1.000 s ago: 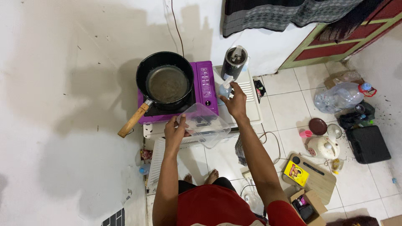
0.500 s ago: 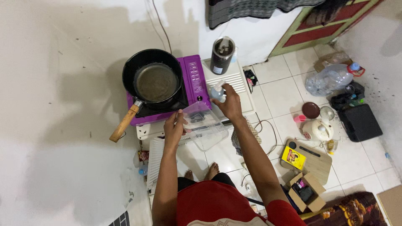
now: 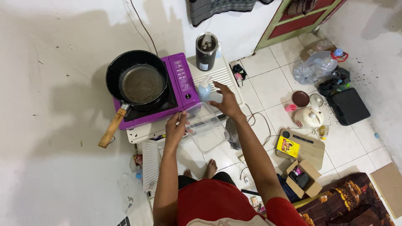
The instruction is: The person picks up a clear plastic container and uses a cloth to wipe the inside and outside surfaces.
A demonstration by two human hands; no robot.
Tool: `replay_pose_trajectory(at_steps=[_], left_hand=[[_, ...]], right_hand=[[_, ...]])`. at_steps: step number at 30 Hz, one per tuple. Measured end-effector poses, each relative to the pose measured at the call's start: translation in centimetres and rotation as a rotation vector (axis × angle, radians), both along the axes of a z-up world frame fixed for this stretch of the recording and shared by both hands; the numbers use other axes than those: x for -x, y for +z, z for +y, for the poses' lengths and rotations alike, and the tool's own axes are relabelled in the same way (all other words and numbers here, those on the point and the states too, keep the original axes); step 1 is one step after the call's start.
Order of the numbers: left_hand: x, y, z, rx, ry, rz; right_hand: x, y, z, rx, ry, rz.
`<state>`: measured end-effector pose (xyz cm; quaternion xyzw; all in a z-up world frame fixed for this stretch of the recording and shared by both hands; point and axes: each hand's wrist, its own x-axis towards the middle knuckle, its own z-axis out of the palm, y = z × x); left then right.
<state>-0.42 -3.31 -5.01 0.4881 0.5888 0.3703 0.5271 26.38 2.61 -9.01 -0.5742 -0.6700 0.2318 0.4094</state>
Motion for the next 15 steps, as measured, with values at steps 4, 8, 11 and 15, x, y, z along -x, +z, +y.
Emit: replay_pose_trajectory(at_steps=[4, 8, 11, 15], left_hand=[[-0.9, -0.3, -0.4, 0.027, -0.054, -0.034], [-2.4, -0.2, 0.7, 0.015, -0.207, -0.136], [-4.0, -0.9, 0.8, 0.014, -0.252, -0.24], [-6.7, -1.8, 0.9, 0.091, -0.254, -0.23]], right_hand=[[-5.2, -5.4, -2.0, -0.013, -0.394, 0.299], [-10.2, -8.1, -6.1, 0.17, -0.685, 0.047], [-11.2, -8.8, -7.7, 0.632, -0.552, 0.24], [-11.4, -9.8, -9.9, 0.759, -0.477, 0.283]])
